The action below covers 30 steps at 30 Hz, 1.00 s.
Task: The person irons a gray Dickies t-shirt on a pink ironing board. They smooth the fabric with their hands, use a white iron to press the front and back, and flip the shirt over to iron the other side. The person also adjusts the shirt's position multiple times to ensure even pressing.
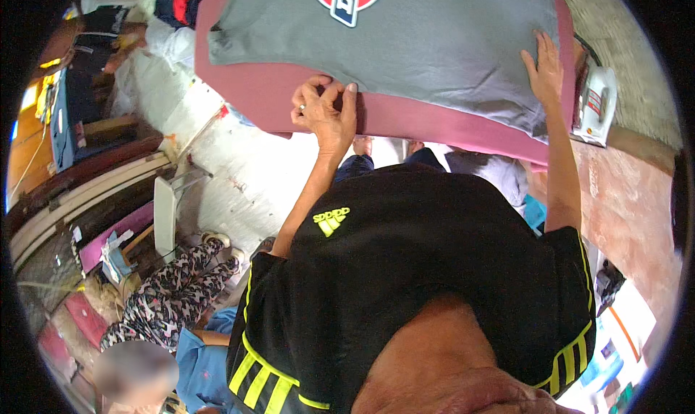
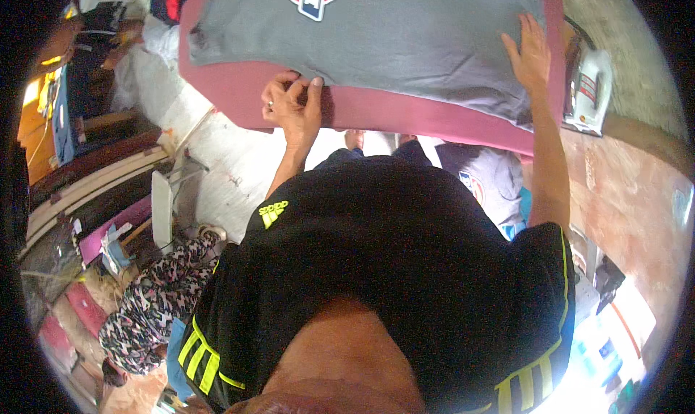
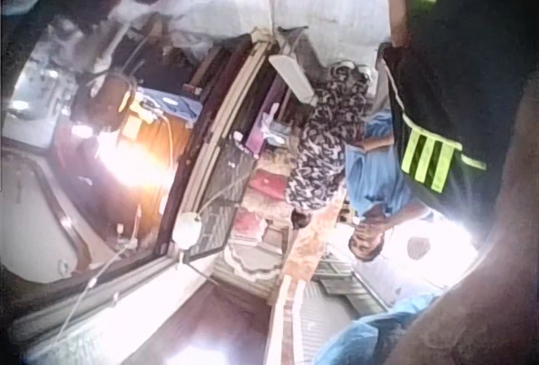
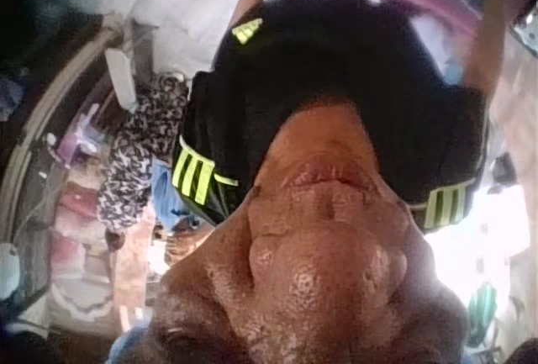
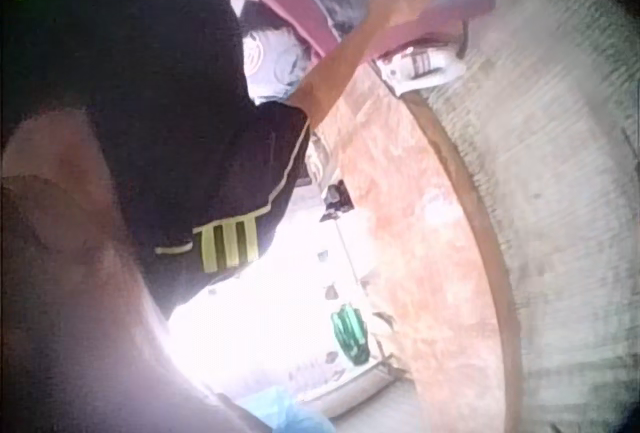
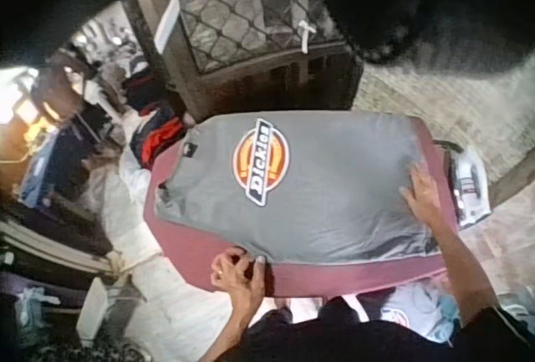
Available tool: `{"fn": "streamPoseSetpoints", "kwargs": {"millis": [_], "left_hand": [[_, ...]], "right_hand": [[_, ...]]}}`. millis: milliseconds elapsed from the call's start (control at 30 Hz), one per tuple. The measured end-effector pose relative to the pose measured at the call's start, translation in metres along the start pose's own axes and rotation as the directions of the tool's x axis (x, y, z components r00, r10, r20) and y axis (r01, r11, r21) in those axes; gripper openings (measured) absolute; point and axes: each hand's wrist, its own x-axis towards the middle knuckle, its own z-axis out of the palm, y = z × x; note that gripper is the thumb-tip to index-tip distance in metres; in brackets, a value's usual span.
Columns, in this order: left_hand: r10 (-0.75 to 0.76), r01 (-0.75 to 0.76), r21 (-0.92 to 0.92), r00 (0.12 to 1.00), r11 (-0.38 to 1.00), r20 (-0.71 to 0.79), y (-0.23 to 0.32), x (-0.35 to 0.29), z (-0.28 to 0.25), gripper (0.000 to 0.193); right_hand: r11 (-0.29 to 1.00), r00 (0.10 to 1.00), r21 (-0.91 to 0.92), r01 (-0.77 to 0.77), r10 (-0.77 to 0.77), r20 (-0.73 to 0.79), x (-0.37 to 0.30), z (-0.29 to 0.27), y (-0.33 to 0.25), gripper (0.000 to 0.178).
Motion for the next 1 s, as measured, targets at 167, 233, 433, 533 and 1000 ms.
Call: {"fn": "streamPoseSetpoints", "kwargs": {"millis": [167, 233, 433, 533, 1000], "left_hand": [[0.034, -0.038, 0.055, 0.997, 0.998, 0.075, -0.002, 0.007, -0.013, 0.020], [0.056, -0.059, 0.053, 0.996, 0.997, 0.069, 0.000, 0.008, -0.020, 0.021], [0.280, -0.266, 0.108, 0.949, 0.958, -0.147, -0.073, 0.080, -0.052, 0.020], [0.400, -0.254, 0.393, 0.847, 0.883, -0.350, -0.111, 0.150, -0.083, 0.042], [0.017, 0.027, 0.402, 0.994, 0.915, -0.104, -0.172, 0.220, -0.088, 0.033]], "right_hand": [[1.000, 0.999, -0.013, -0.006, 0.005, -0.041, -0.011, 0.000, 0.006, 0.064], [1.000, 1.000, -0.004, -0.015, 0.015, -0.026, -0.010, -0.001, 0.007, 0.064], [0.999, 1.000, 0.032, -0.007, 0.008, -0.027, -0.010, 0.006, 0.013, 0.065], [1.000, 1.000, -0.009, -0.014, 0.014, -0.020, -0.008, 0.000, 0.008, 0.065], [0.999, 1.000, 0.033, 0.001, 0.000, -0.015, -0.008, -0.003, 0.008, 0.062]]}}
